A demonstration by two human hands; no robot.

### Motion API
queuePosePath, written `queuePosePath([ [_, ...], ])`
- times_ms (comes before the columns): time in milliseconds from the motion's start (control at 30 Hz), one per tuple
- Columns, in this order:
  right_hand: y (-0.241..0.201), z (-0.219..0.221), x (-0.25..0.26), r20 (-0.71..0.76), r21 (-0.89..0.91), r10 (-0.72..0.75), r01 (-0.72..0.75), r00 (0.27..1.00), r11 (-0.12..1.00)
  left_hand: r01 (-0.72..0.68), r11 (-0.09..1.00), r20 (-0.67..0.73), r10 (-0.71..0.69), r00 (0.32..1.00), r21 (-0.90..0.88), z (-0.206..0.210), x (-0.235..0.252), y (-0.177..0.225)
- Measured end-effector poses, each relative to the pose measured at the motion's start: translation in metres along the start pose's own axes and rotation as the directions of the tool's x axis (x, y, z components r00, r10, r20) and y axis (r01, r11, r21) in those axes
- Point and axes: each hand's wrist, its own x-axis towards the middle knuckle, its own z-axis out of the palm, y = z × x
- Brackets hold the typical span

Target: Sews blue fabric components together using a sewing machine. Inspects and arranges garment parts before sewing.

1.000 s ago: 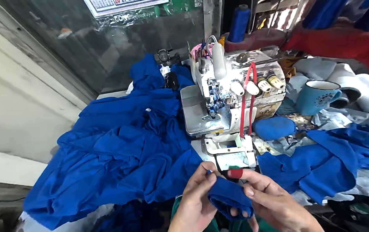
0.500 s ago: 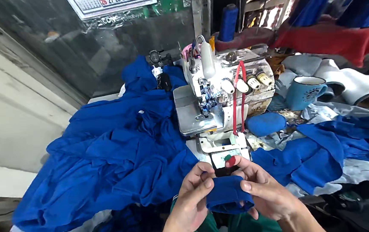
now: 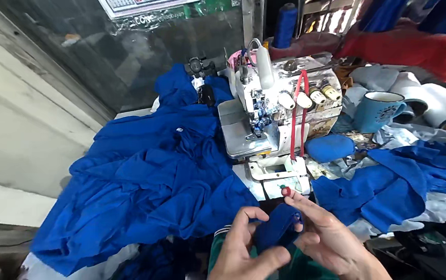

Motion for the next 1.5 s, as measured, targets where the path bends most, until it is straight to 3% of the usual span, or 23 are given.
queuePosePath([
  [67, 0.004, 0.008, 0.001, -0.037, 0.012, 0.02, -0.019, 0.999, 1.0, -0.063, 0.973, -0.132, 0.095, 0.987, 0.224, 0.004, -0.007, 0.002],
  [167, 0.034, 0.006, -0.002, 0.18, -0.286, 0.014, 0.039, 0.984, 0.958, -0.081, 0.884, -0.371, 0.275, 0.887, 0.461, -0.006, -0.009, 0.0],
  [233, 0.061, 0.008, -0.005, 0.186, -0.408, -0.002, 0.079, 0.983, 0.91, -0.016, 0.838, -0.402, 0.278, 0.872, 0.545, -0.014, -0.011, 0.0],
  [300, 0.072, 0.005, -0.001, 0.114, -0.6, -0.168, 0.203, 0.979, 0.774, 0.057, 0.807, -0.357, 0.195, 0.914, 0.588, -0.023, -0.017, -0.004],
  [367, 0.061, 0.002, 0.004, 0.191, -0.774, -0.314, 0.34, 0.93, 0.535, 0.033, 0.787, -0.279, 0.179, 0.943, 0.616, -0.033, -0.02, 0.006],
  [433, 0.042, 0.012, 0.006, 0.287, -0.816, -0.347, 0.417, 0.893, 0.399, -0.039, 0.717, -0.217, 0.262, 0.94, 0.696, -0.038, -0.011, 0.033],
  [533, 0.035, 0.018, 0.032, 0.301, -0.876, -0.383, 0.412, 0.874, 0.251, -0.039, 0.415, -0.14, 0.392, 0.909, 0.909, -0.05, 0.035, 0.046],
  [600, 0.043, 0.014, 0.054, 0.33, -0.902, -0.462, 0.42, 0.823, 0.104, -0.011, 0.258, -0.067, 0.292, 0.954, 0.966, -0.065, 0.067, 0.037],
  [700, 0.049, 0.011, 0.066, 0.431, -0.86, -0.474, 0.508, 0.768, 0.042, 0.002, 0.251, -0.026, 0.096, 0.995, 0.968, -0.075, 0.084, 0.033],
  [800, 0.051, 0.004, 0.059, 0.35, -0.93, -0.48, 0.36, 0.805, -0.075, 0.036, 0.257, -0.043, 0.021, 0.999, 0.966, -0.079, 0.081, 0.027],
  [867, 0.053, 0.003, 0.054, 0.313, -0.946, -0.515, 0.313, 0.798, -0.089, 0.031, 0.257, -0.048, 0.061, 0.997, 0.966, -0.078, 0.077, 0.023],
  [1000, 0.059, 0.003, 0.054, 0.342, -0.92, -0.565, 0.39, 0.751, -0.039, 0.024, 0.246, -0.052, 0.11, 0.993, 0.969, -0.077, 0.075, 0.021],
  [1200, 0.057, 0.006, 0.066, 0.314, -0.913, -0.552, 0.405, 0.773, 0.046, 0.013, 0.247, -0.06, 0.184, 0.981, 0.969, -0.075, 0.072, 0.034],
  [1400, 0.059, 0.008, 0.076, 0.351, -0.896, -0.624, 0.444, 0.698, -0.007, -0.026, 0.295, -0.067, 0.301, 0.951, 0.955, -0.079, 0.063, 0.032],
  [1500, 0.055, 0.01, 0.075, 0.381, -0.878, -0.632, 0.479, 0.675, -0.018, -0.045, 0.37, -0.09, 0.341, 0.936, 0.928, -0.08, 0.06, 0.035],
])
